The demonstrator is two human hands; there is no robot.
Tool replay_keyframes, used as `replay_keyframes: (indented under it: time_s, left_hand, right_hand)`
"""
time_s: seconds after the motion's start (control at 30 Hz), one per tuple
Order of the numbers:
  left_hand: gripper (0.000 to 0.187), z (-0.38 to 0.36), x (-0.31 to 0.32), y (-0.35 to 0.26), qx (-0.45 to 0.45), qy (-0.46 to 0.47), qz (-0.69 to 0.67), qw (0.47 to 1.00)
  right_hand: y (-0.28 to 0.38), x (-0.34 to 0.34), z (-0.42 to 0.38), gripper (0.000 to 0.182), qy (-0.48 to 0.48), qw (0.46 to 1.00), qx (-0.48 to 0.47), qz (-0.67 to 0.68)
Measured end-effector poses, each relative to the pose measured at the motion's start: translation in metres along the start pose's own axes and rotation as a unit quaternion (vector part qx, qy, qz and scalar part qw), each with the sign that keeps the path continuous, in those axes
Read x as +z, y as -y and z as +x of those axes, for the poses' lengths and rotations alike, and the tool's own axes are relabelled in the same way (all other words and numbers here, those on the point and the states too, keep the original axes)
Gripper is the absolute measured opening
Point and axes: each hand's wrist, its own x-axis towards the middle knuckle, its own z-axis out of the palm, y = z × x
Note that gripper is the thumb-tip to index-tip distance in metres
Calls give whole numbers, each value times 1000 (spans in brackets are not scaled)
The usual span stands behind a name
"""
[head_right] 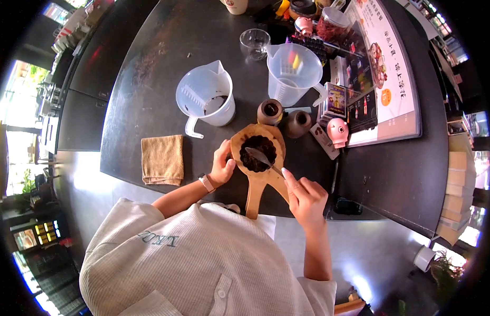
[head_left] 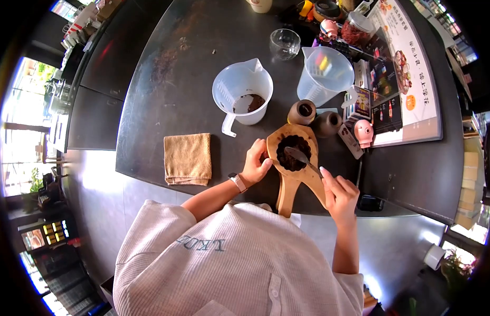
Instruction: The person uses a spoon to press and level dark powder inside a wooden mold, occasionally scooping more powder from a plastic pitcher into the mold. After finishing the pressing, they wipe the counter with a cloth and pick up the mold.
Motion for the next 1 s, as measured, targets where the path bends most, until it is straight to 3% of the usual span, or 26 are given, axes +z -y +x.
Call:
replay_keyframes:
  time_s: [0.2,0.3,0.57,1.0]
  left_hand:
    - [50,0,-3,1,1,12,16,1000]
    - [49,0,-5,-1,3,14,10,1000]
    - [48,0,-5,-1,4,13,13,1000]
    - [46,0,-3,-1,17,6,17,1000]
  right_hand:
    - [3,6,1,32,7,998,-12,-56]
    - [-5,10,-3,32,-38,998,-10,-49]
    - [2,-1,-1,30,13,996,-30,-85]
    - [-3,1,-2,30,-18,991,-9,-134]
